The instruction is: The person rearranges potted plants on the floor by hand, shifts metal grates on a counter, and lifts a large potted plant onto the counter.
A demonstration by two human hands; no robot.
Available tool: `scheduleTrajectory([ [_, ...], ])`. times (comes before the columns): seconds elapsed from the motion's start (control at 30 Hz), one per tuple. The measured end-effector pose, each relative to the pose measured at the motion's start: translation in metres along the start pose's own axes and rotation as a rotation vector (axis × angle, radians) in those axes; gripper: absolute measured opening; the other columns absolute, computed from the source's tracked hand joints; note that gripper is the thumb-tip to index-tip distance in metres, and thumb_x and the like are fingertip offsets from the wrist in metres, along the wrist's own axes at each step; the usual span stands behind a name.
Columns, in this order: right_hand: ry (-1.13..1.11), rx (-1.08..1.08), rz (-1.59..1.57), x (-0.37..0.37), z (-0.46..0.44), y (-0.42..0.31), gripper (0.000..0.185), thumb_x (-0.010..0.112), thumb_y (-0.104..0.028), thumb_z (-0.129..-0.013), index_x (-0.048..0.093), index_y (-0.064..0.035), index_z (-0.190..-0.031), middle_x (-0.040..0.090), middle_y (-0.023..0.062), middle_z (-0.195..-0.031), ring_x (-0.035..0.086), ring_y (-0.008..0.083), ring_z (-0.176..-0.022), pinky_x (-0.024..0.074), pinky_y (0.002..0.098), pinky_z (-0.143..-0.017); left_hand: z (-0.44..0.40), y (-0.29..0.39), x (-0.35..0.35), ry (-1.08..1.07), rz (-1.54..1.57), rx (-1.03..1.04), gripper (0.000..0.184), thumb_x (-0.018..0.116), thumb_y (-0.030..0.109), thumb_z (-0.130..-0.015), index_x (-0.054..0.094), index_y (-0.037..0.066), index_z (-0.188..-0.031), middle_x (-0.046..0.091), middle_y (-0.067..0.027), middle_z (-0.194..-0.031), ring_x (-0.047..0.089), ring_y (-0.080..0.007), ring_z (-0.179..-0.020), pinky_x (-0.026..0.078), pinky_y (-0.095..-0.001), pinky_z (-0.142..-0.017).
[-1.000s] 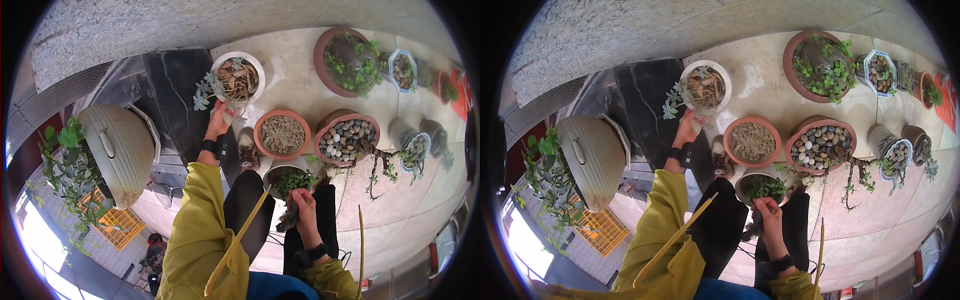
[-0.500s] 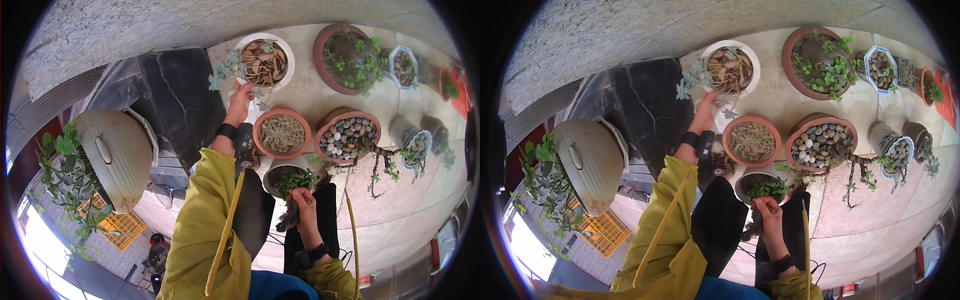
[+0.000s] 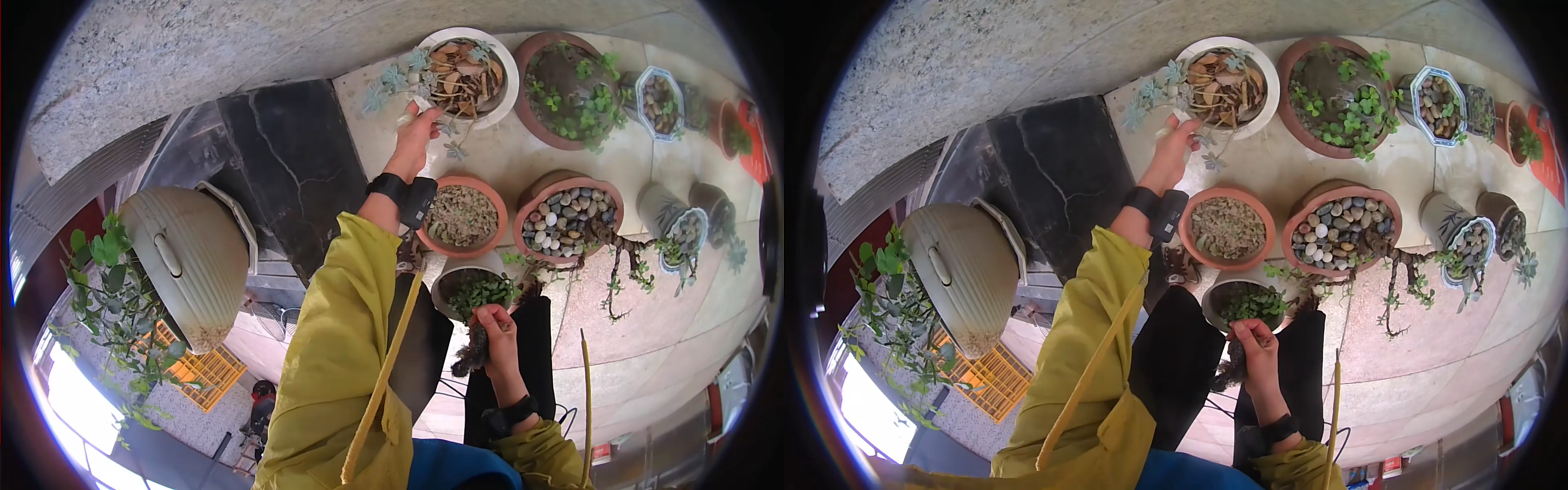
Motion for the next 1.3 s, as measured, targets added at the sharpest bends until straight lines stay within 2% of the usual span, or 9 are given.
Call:
scheduleTrajectory([
  [0.1,-0.006,-0.049,0.051,0.003,-0.004,0.001,0.016,0.064,-0.020,-0.094,0.064,-0.0040,-0.094,0.062,0.0029,-0.076,0.054,0.0073,-0.059,0.0425,0.0214,-0.053,-0.001,-0.005,0.007,0.005,0.029,-0.022,0.027,0.066,0.018,-0.084,0.056,0.012,-0.108,0.056,-0.0002,-0.093,0.048,-0.0101,-0.073,0.043,-0.0268,-0.064],
  [0.3,0.010,-0.014,0.023,0.008,-0.001,0.002,0.014,0.065,-0.019,-0.093,0.064,-0.0048,-0.092,0.062,0.0022,-0.076,0.053,0.0065,-0.060,0.0412,0.0214,-0.054,0.001,-0.004,0.005,-0.079,0.027,-0.033,0.039,0.068,0.021,-0.085,0.052,0.012,-0.120,0.056,-0.0004,-0.100,0.048,-0.0106,-0.073,0.043,-0.0264,-0.068],
  [0.47,0.032,-0.005,0.083,0.006,-0.001,0.004,0.016,0.064,-0.020,-0.094,0.064,-0.0039,-0.093,0.062,0.0024,-0.076,0.052,0.0063,-0.060,0.0412,0.0214,-0.054,0.037,-0.040,-0.051,-0.099,-0.178,0.086,0.045,0.060,0.020,-0.090,0.053,0.004,-0.131,0.063,-0.0102,-0.121,0.063,-0.0203,-0.100,0.048,-0.0312,-0.085],
  [0.57,0.014,-0.003,0.044,0.005,0.000,0.004,0.016,0.065,-0.019,-0.093,0.065,-0.0036,-0.094,0.063,0.0020,-0.078,0.054,0.0059,-0.066,0.0415,0.0209,-0.061,0.070,-0.085,-0.087,-0.050,-0.714,0.076,0.039,0.060,0.020,-0.087,0.059,0.005,-0.124,0.066,-0.0111,-0.111,0.065,-0.0191,-0.091,0.050,-0.0306,-0.084],
  [0.77,0.004,0.005,0.038,0.002,0.000,0.013,0.016,0.066,-0.019,-0.093,0.067,-0.0031,-0.096,0.065,0.0019,-0.080,0.056,0.0065,-0.074,0.0425,0.0212,-0.070,0.104,-0.084,-0.080,-0.115,-0.759,0.064,0.040,0.064,0.023,-0.084,0.061,0.006,-0.120,0.068,-0.0122,-0.103,0.066,-0.0205,-0.087,0.050,-0.0311,-0.080],
  [0.83,0.007,0.014,0.045,0.004,-0.001,0.016,0.017,0.066,-0.019,-0.093,0.067,-0.0029,-0.096,0.065,0.0023,-0.081,0.056,0.0069,-0.075,0.0426,0.0218,-0.071,0.104,-0.067,-0.065,-0.209,-1.016,0.256,0.033,0.064,0.021,-0.083,0.060,0.008,-0.113,0.066,-0.0177,-0.094,0.063,-0.0369,-0.089,0.049,-0.0444,-0.079],
  [1.03,-0.006,-0.009,0.048,0.010,-0.001,0.017,0.017,0.066,-0.019,-0.093,0.067,-0.0025,-0.095,0.065,0.0023,-0.081,0.055,0.0070,-0.074,0.0423,0.0222,-0.071,0.103,-0.063,-0.056,-0.203,-1.268,0.453,0.027,0.059,0.017,-0.086,0.053,0.011,-0.111,0.063,-0.0203,-0.090,0.059,-0.0421,-0.089,0.046,-0.0520,-0.078],
  [1.1,0.015,-0.042,0.052,0.009,-0.003,0.018,0.015,0.063,-0.019,-0.094,0.064,-0.0032,-0.095,0.061,0.0028,-0.077,0.052,0.0068,-0.058,0.0399,0.0207,-0.051,0.098,-0.061,-0.059,-0.196,-1.327,0.387,0.026,0.057,0.020,-0.088,0.051,0.015,-0.114,0.064,-0.0199,-0.091,0.060,-0.0426,-0.091,0.046,-0.0524,-0.079],
  [1.3,0.001,-0.057,-0.009,0.006,0.001,0.014,0.016,0.065,-0.020,-0.093,0.063,-0.0039,-0.093,0.061,0.0029,-0.076,0.053,0.0069,-0.059,0.0412,0.0210,-0.052,0.051,-0.010,-0.107,-0.072,-1.350,0.436,0.025,0.056,0.012,-0.088,0.056,0.011,-0.113,0.064,-0.0191,-0.093,0.060,-0.0407,-0.093,0.045,-0.0479,-0.078],
])
Point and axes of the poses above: each hand's wrist, its own z-axis away from the middle knuckle, its own x-axis out of the palm, y = z × x, the point moved 6 cm from there along -z, towards the middle knuckle
